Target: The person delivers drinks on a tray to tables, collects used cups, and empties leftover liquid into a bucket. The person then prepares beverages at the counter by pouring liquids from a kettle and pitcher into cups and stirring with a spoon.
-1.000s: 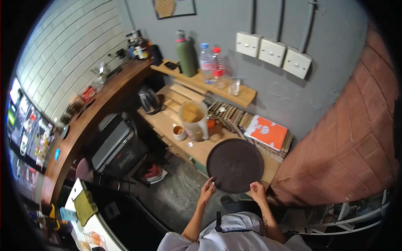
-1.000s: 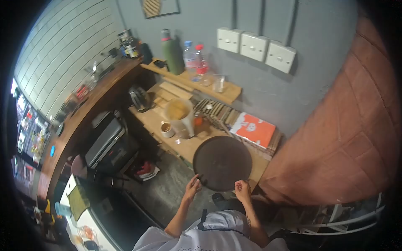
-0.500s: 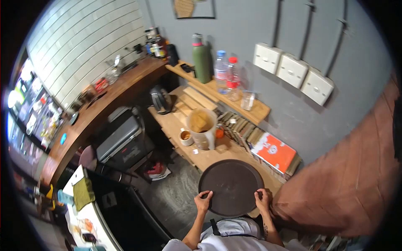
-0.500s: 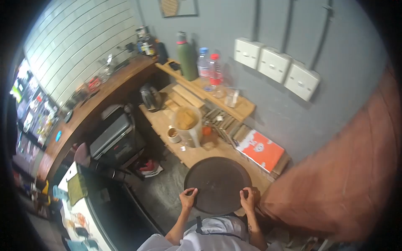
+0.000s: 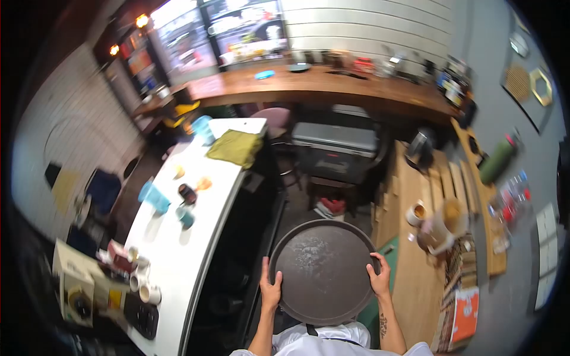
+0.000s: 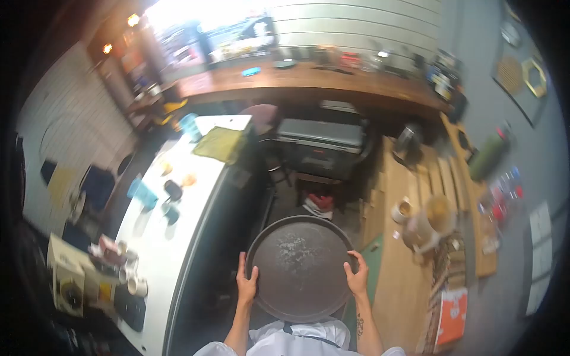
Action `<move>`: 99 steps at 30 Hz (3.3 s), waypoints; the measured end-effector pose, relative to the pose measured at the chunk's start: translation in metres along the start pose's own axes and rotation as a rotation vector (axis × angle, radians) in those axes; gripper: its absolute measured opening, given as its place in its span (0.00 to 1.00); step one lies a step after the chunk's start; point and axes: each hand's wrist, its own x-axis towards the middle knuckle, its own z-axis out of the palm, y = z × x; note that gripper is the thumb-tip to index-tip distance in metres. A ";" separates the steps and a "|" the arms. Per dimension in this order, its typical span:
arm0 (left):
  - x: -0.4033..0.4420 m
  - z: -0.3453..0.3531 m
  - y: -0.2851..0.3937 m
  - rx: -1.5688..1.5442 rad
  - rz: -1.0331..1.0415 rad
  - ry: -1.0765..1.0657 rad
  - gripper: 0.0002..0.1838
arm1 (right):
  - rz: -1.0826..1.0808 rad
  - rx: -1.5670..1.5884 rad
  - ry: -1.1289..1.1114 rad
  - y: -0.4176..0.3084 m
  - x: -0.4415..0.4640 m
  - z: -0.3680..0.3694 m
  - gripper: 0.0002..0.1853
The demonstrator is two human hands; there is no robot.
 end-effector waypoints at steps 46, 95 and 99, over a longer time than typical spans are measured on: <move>-0.034 -0.141 -0.043 -1.223 0.030 1.677 0.32 | -0.429 0.158 -1.161 -0.083 0.096 0.664 0.41; -0.627 -0.373 -0.021 -0.827 0.764 1.935 0.32 | -0.052 0.350 -2.445 -0.244 -0.645 0.543 0.34; -0.676 -0.458 -0.015 -1.012 0.481 2.058 0.32 | 0.168 0.332 -2.253 -0.264 -0.710 0.541 0.29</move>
